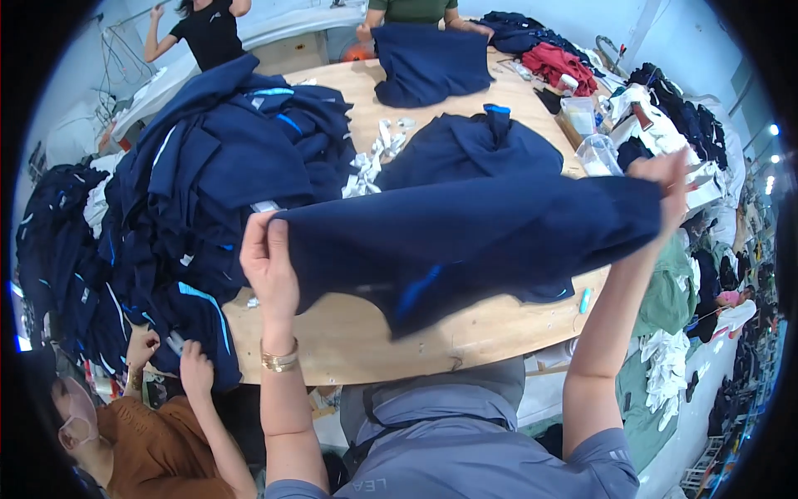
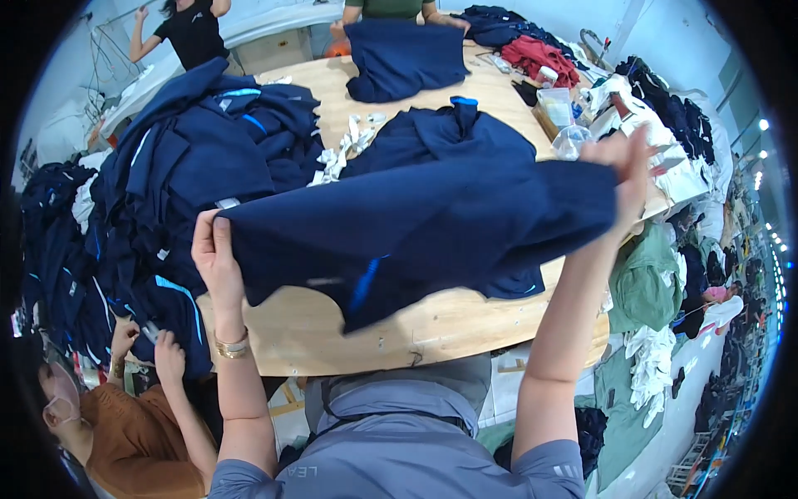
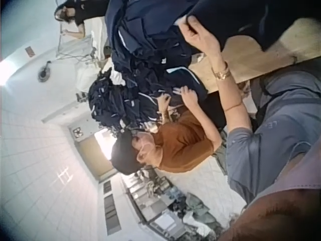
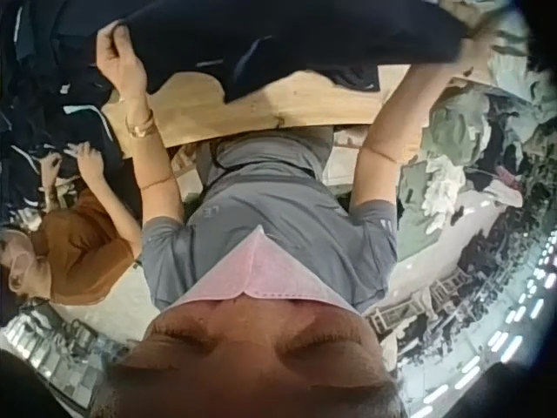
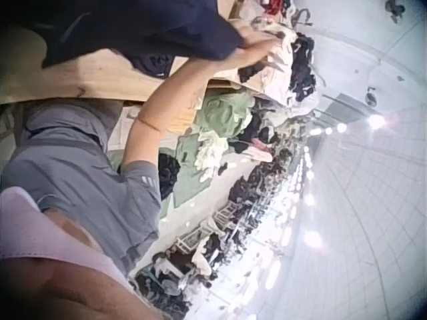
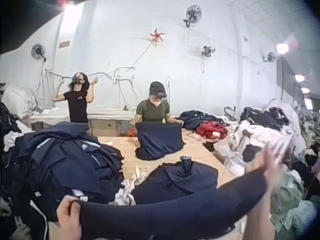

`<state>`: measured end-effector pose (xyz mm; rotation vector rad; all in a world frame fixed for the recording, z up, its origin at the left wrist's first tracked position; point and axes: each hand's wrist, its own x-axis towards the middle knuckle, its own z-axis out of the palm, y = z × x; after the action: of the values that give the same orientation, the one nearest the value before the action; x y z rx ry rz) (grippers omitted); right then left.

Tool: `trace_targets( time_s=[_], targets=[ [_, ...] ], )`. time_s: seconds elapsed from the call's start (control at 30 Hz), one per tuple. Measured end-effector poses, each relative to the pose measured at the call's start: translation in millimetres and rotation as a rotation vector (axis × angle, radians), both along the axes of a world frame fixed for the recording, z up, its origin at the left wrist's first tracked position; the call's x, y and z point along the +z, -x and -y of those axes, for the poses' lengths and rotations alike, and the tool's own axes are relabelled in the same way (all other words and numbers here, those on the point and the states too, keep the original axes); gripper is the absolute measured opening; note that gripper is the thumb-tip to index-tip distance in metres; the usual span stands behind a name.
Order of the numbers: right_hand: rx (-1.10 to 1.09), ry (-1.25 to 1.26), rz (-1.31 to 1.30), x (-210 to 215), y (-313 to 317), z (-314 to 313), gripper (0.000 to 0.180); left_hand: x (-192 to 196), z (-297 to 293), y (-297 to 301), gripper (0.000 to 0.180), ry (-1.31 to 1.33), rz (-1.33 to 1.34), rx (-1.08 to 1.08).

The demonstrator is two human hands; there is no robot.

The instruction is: Trimming loose threads from blue garments using small thread snips.

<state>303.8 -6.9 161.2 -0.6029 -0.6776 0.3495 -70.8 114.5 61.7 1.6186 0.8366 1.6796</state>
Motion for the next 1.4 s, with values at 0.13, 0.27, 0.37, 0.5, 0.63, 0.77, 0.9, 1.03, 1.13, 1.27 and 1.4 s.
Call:
trace_targets(
  time_s=[0.13, 0.27, 0.37, 0.5, 0.63, 0.77, 0.9, 1.03, 1.13, 1.27, 1.4],
  targets=[
    [-0.473, 0.703, 0.264, -149, 7, 14, 0.029, -27, 4, 32, 0.006, 0.123, -0.465, -0.043],
    [-0.604, 1.176, 0.711, -272, 19, 61, 0.044, -78, 38, 56, 0.019, 0.425, -1.004, -0.746],
    [-0.677, 1.179, 0.71, -287, 43, 74, 0.037, -102, 50, 61, 0.024, 0.78, -0.798, -0.683],
    [-0.606, 0.905, 0.876, -256, 79, 35, 0.03, -121, 35, 54, 0.021, 0.512, -0.664, -0.099],
    [-0.114, 0.896, 0.956, -227, 138, -22, 0.038, -156, 9, 42, 0.027, 0.09, -0.991, 0.376],
    [0.129, 1.077, 0.862, -243, 169, -72, 0.041, -168, -1, 41, 0.019, 0.092, -1.204, 0.311],
    [0.184, 0.826, 0.329, -205, 148, -76, 0.028, -101, 1, 49, 0.017, 0.081, -0.748, 0.411],
    [0.298, 0.459, -0.051, -154, 105, -24, 0.029, -59, 33, 87, 0.016, -0.035, -0.673, 0.423],
    [0.33, 0.514, 0.042, -191, 75, 22, 0.027, -72, 53, 78, 0.038, -0.055, -0.869, 0.218],
    [0.095, 1.333, 0.827, -240, 72, 70, 0.028, -112, 83, 75, 0.038, 0.211, -1.204, -0.065],
    [-0.04, 0.872, 0.866, -256, 77, 90, 0.03, -130, 96, 72, 0.025, 0.383, -0.977, 0.023]
  ],
)
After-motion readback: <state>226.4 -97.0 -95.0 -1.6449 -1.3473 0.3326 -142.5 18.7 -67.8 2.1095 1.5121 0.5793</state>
